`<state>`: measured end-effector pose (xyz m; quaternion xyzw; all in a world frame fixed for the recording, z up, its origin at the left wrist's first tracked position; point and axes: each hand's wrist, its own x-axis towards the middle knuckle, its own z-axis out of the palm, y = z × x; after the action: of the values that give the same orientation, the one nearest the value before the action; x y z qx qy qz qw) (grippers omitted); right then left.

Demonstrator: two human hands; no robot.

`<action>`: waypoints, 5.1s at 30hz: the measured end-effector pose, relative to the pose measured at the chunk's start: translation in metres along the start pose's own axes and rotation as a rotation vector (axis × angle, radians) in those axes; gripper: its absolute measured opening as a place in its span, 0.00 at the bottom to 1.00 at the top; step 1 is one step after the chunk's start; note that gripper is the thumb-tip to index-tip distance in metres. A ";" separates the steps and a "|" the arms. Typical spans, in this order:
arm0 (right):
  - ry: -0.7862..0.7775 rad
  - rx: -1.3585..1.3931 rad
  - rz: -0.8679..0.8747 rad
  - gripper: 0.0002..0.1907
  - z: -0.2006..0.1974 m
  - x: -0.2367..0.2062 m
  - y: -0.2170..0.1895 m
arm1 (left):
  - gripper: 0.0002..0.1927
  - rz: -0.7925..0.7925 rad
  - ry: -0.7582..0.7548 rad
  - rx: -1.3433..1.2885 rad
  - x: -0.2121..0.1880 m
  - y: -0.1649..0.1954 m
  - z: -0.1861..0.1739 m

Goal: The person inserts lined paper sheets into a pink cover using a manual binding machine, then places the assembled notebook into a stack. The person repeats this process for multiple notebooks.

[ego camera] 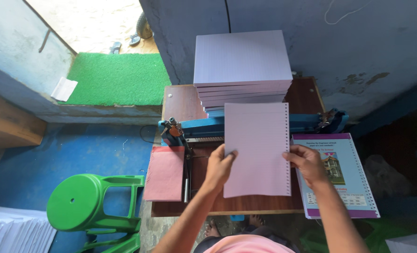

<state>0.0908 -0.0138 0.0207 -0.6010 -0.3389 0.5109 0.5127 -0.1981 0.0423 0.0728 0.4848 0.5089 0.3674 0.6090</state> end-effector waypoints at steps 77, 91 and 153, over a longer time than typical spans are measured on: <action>0.354 -0.631 0.530 0.48 -0.191 -0.022 0.034 | 0.37 -0.650 -0.530 -0.138 0.005 -0.051 0.215; 0.414 -0.963 -0.889 0.17 -0.052 0.013 -0.096 | 0.23 -0.257 -0.225 -0.159 0.028 -0.051 0.089; -0.247 -1.241 -0.986 0.11 0.081 0.134 -0.248 | 0.20 0.249 0.002 -0.032 0.115 0.119 -0.006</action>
<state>0.0748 0.1941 0.2278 -0.4967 -0.8420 0.0066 0.2104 -0.1740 0.1827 0.1569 0.5341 0.4394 0.4488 0.5659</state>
